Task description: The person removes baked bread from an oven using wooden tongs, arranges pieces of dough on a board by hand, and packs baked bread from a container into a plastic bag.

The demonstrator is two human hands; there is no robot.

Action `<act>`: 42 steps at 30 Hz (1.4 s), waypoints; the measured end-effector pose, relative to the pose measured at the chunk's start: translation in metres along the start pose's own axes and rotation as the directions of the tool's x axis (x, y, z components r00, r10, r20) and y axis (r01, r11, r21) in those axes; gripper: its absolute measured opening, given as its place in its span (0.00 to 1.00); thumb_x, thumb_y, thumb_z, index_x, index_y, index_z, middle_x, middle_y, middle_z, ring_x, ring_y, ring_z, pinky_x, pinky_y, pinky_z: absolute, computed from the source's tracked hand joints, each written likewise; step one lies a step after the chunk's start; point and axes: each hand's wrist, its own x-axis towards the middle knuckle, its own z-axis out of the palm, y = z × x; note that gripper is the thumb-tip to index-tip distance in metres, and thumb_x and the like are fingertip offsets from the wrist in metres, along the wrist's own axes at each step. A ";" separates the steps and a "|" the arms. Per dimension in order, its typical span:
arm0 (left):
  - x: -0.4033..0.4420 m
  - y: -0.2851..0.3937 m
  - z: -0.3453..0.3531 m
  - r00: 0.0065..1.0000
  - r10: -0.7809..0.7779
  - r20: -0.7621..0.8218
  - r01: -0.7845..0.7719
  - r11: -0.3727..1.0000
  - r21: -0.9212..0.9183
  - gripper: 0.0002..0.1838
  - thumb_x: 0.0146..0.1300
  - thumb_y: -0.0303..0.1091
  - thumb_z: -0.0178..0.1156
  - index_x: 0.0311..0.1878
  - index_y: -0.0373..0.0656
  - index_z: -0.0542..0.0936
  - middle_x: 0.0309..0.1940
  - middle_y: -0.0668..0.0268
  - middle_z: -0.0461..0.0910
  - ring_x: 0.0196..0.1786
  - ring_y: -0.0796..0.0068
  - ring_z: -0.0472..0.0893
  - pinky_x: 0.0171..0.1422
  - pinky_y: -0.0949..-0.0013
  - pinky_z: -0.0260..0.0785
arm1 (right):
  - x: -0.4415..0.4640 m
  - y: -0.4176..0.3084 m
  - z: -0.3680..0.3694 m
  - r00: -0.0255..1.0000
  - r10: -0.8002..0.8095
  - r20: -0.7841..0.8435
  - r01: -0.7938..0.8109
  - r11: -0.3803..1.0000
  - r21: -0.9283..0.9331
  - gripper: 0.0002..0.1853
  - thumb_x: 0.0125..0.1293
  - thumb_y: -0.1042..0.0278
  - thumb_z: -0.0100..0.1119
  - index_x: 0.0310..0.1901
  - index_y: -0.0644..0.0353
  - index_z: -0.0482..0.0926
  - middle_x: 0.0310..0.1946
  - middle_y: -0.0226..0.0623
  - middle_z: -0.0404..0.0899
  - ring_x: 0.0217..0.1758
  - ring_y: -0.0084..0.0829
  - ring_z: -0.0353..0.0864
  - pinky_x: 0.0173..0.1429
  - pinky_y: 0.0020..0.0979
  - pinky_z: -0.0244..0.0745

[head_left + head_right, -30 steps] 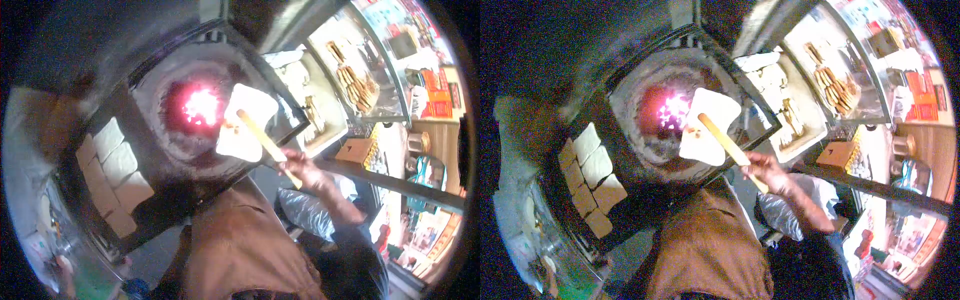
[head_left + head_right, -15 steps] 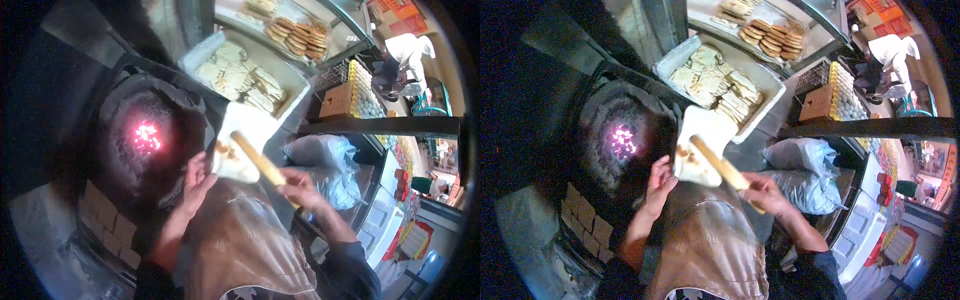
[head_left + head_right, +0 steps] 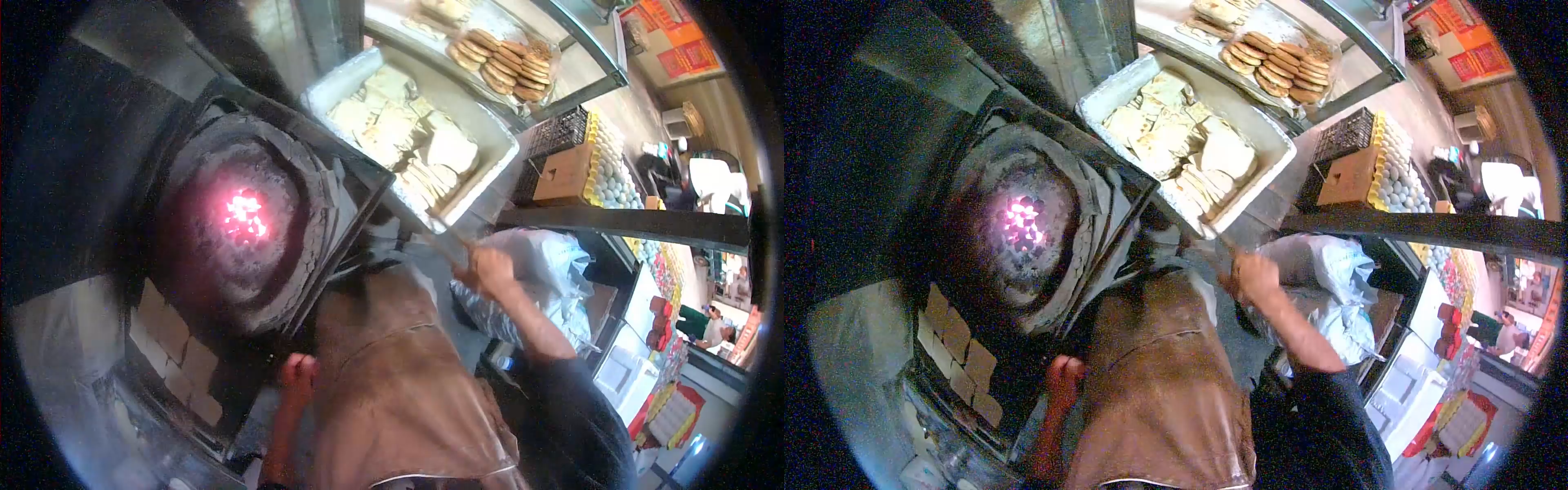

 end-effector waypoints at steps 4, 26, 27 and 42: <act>-0.056 -0.094 -0.032 0.936 -0.305 -0.176 0.210 0.884 -0.418 0.09 0.73 0.34 0.56 0.50 0.42 0.81 0.41 0.69 0.81 0.41 0.69 0.79 0.47 0.64 0.70 | -0.047 -0.043 0.032 0.991 -0.046 0.125 0.030 0.991 0.133 0.38 0.66 0.43 0.60 0.70 0.58 0.67 0.45 0.54 0.84 0.49 0.53 0.84 0.53 0.46 0.79; -0.163 -0.319 -0.447 0.080 -0.324 -0.943 0.688 0.702 -0.183 0.33 0.74 0.59 0.49 0.64 0.37 0.76 0.53 0.49 0.82 0.51 0.50 0.81 0.60 0.51 0.71 | -0.130 -0.083 0.242 0.957 0.080 0.278 -0.242 0.748 0.618 0.17 0.68 0.59 0.59 0.53 0.58 0.75 0.29 0.35 0.78 0.27 0.34 0.76 0.29 0.37 0.73; -0.161 -0.341 -0.452 0.099 -0.364 -0.926 0.676 0.707 -0.206 0.33 0.74 0.59 0.49 0.64 0.37 0.75 0.54 0.49 0.82 0.51 0.51 0.81 0.61 0.51 0.71 | -0.132 -0.082 0.241 0.955 0.080 0.286 -0.241 0.772 0.588 0.16 0.68 0.58 0.59 0.52 0.58 0.76 0.29 0.36 0.78 0.28 0.35 0.77 0.29 0.38 0.73; -0.167 -0.462 -0.452 0.384 -0.543 -0.747 0.173 0.837 -0.519 0.34 0.76 0.61 0.45 0.71 0.42 0.69 0.61 0.58 0.76 0.56 0.59 0.78 0.62 0.57 0.73 | -0.111 0.023 0.328 0.894 -0.229 0.385 0.265 0.963 -0.044 0.18 0.64 0.58 0.60 0.53 0.56 0.80 0.27 0.50 0.81 0.34 0.53 0.84 0.33 0.50 0.76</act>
